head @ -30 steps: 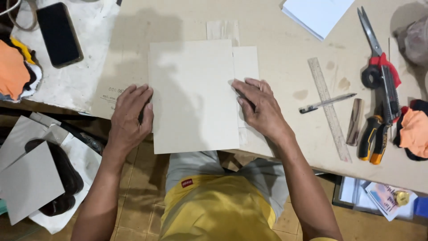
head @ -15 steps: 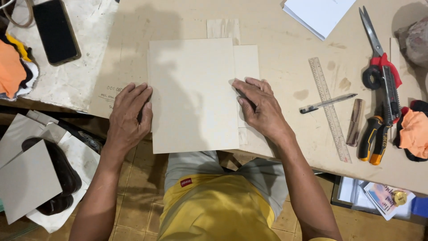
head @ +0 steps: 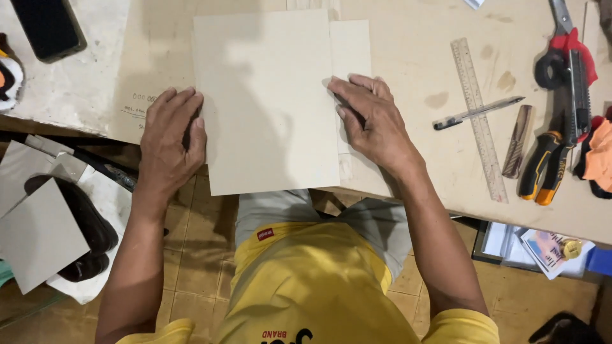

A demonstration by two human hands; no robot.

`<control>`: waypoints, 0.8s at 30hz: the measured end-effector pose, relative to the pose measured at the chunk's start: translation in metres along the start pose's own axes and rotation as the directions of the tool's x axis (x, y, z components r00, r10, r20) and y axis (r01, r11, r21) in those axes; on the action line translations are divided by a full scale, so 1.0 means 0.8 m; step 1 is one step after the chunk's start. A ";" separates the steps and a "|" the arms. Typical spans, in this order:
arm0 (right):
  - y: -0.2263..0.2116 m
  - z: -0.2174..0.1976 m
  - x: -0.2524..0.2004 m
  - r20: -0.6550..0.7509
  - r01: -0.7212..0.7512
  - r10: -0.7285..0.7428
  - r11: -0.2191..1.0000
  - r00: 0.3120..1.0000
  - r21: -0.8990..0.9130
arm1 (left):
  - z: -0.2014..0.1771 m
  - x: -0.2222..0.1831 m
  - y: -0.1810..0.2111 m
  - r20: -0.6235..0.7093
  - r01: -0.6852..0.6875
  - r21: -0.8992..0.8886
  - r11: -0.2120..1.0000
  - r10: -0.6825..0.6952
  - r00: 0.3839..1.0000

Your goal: Measuring and marking lines on cardboard using a ruler and pen for layout.

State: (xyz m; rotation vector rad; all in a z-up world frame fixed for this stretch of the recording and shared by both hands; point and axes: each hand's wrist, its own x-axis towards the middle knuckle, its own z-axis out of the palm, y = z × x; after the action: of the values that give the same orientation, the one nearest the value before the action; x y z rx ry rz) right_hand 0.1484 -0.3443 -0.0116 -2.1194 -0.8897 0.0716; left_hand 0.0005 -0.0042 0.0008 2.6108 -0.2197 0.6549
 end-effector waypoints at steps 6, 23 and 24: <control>0.001 0.000 0.000 0.009 -0.005 0.005 1.000 1.000 0.007 | 0.001 0.001 -0.001 -0.001 0.005 0.006 1.000 -0.005 1.000; 0.007 -0.002 0.004 0.025 0.064 -0.064 0.997 0.998 -0.035 | -0.002 0.005 0.003 -0.044 -0.004 -0.017 1.000 0.003 0.999; 0.005 -0.003 0.005 0.026 0.047 -0.046 0.998 0.999 -0.038 | -0.003 0.006 0.003 -0.035 -0.007 -0.017 1.000 0.006 0.999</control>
State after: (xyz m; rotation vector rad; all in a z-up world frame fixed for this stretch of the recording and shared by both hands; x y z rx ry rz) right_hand 0.1545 -0.3451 -0.0124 -2.1367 -0.9615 0.0580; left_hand 0.0028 -0.0057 0.0058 2.5810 -0.2217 0.6975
